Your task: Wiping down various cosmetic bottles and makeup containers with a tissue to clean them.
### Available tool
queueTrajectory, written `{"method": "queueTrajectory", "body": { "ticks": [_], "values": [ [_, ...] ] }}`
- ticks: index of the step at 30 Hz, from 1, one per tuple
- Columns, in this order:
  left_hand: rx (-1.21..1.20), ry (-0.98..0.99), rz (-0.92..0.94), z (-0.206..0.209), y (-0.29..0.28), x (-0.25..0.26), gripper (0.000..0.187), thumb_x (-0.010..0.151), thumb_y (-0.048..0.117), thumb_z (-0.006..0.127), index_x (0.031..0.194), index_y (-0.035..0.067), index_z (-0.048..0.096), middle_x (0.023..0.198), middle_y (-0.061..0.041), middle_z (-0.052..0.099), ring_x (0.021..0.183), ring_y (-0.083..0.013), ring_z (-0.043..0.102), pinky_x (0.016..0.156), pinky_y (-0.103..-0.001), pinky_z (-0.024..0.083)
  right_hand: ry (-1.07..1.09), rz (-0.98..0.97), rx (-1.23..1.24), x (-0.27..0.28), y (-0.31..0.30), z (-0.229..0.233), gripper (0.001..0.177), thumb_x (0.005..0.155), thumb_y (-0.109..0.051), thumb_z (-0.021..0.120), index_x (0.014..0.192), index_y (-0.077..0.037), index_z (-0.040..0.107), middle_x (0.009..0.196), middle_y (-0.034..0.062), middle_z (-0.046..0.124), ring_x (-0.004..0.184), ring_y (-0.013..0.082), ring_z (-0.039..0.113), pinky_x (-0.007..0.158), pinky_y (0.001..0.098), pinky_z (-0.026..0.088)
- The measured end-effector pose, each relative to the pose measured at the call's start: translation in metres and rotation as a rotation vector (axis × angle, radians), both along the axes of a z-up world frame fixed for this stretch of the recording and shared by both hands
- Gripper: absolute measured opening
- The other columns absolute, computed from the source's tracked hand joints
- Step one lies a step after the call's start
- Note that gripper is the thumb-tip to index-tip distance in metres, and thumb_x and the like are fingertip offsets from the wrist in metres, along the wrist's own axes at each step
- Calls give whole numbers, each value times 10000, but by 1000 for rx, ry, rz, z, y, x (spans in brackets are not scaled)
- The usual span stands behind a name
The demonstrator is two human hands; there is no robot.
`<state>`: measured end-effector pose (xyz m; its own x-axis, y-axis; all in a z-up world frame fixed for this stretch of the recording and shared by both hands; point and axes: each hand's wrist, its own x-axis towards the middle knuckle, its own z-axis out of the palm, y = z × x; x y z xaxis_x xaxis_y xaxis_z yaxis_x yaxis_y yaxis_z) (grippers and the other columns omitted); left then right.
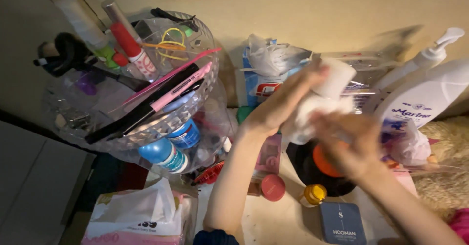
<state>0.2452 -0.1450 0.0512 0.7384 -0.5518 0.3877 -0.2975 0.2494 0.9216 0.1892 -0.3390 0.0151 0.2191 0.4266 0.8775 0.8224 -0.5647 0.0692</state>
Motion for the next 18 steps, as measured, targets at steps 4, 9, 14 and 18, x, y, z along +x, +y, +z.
{"method": "queueTrajectory", "body": {
  "ticks": [4, 9, 14, 18],
  "values": [
    [-159, 213, -79, 0, 2, 3, 783, 1000, 606, 554, 1352, -93, 556, 1138, -223, 663, 979, -254, 692, 809, -386, 602, -253, 259, -268, -4, 17, 7, 295, 813, 21, 708, 1090, 121, 712, 1196, 212, 684, 910, 291, 702, 722, 404, 618],
    [-157, 321, -94, 2, 4, -1, 732, 986, 560, 584, 1347, -77, 571, 1176, -175, 669, 1021, -225, 677, 867, -364, 558, -250, 219, -189, 3, 5, 22, 306, 844, 46, 728, 1146, 81, 697, 1203, 181, 666, 958, 305, 700, 783, 397, 626],
    [-204, 249, -98, 4, -8, -4, 659, 1024, 548, 561, 1323, -39, 569, 1129, -144, 670, 1003, -216, 677, 876, -368, 573, -179, -159, -23, -13, 2, 9, 320, 847, 81, 741, 1162, 30, 757, 1154, 171, 707, 895, 340, 661, 728, 462, 567],
    [-203, 108, -80, 6, -4, -3, 653, 1085, 588, 505, 1223, -42, 605, 1039, -144, 689, 953, -212, 692, 847, -362, 591, 3, 171, -326, -10, 2, 0, 473, 720, -89, 672, 1154, 95, 710, 1128, 207, 710, 909, 340, 715, 735, 456, 614]
  ]
}}
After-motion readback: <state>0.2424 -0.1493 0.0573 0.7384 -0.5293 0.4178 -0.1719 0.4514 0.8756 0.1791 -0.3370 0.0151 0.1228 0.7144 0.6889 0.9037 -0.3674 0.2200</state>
